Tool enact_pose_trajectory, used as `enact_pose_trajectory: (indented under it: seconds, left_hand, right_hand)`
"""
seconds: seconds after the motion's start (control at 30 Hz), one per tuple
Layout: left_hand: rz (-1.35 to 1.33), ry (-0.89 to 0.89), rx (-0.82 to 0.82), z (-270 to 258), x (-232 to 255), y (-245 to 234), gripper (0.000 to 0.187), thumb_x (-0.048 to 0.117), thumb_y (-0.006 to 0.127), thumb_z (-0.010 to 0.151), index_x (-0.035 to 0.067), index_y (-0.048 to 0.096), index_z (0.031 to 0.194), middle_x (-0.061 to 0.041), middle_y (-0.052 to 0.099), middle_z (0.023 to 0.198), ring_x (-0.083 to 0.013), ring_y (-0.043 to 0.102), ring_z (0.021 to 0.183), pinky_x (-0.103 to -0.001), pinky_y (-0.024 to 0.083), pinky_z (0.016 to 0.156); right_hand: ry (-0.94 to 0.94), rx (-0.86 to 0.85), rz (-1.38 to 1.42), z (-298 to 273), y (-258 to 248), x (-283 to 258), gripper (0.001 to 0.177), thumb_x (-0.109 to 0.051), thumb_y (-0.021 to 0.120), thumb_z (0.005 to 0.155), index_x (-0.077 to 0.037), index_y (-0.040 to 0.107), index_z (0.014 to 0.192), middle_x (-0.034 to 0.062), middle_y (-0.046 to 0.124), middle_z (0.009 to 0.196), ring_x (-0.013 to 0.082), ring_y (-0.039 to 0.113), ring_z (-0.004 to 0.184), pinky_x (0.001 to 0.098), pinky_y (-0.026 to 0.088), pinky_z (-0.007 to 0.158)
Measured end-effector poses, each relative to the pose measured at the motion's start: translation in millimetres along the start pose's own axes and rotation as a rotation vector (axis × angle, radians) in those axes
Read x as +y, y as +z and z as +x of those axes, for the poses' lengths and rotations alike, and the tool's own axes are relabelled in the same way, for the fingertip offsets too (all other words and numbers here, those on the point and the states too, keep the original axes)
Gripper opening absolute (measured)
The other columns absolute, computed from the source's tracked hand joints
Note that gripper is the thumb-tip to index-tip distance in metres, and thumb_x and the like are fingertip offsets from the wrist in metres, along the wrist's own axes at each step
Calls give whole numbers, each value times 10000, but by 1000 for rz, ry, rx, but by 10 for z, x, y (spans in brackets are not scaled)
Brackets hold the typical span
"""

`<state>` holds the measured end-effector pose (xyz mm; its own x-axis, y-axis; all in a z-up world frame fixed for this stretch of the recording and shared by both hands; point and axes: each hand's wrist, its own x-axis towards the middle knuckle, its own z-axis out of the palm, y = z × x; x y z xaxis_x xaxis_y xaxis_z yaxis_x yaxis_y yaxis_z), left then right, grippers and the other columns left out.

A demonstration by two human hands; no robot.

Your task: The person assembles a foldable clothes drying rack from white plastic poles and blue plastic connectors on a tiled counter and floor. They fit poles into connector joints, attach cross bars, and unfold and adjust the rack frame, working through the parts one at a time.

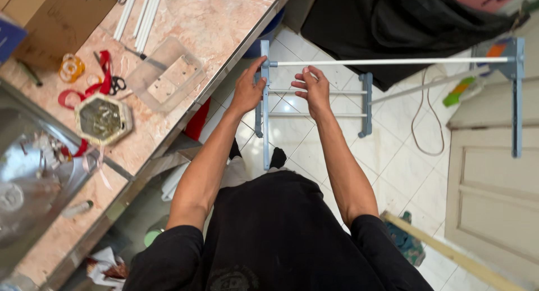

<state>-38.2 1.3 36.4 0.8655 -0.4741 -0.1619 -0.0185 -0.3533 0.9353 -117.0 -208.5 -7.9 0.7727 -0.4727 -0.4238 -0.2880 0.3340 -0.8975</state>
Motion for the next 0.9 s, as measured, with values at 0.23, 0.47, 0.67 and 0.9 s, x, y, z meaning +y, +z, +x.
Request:
enact_pose_trajectory:
  seconds: [0.23,0.47,0.67,0.9]
  left_hand:
    - [124,173,162,-126,-180,147,593,22,586,914,216,505,1469,-221,639,1267,-375,631,1233,-454,518,1012]
    - [147,144,239,-233,-212,239,580,26,576,924,238,531,1463,-201,660,1210,-345,664,1174,-441,537,1010]
    - [-15,-67,283,-263,-43,258,542,54,565,972,281,533,1463,-149,675,1250,-316,725,983,-426,585,904]
    - [204,184,404,31,-473,338,555,19,624,976,241,557,1481,-179,645,1392,-310,624,1236,-411,480,1048]
  right_hand:
    - [3,132,298,196,-319,330,712,-346,573,1022,-99,193,1571,203,646,1215,304,704,982,385,557,703]
    - [-73,202,269,404,-1102,214,650,-294,531,1041,-92,185,1553,204,681,1244,298,739,1020,368,561,731]
    - [-65,133,258,402,-1319,58,573,-254,535,1054,-63,264,1521,196,688,1208,298,750,1001,369,572,744]
    - [-53,105,127,48,-1733,430,532,-276,562,1026,-80,368,1481,138,676,1125,241,731,920,354,562,696]
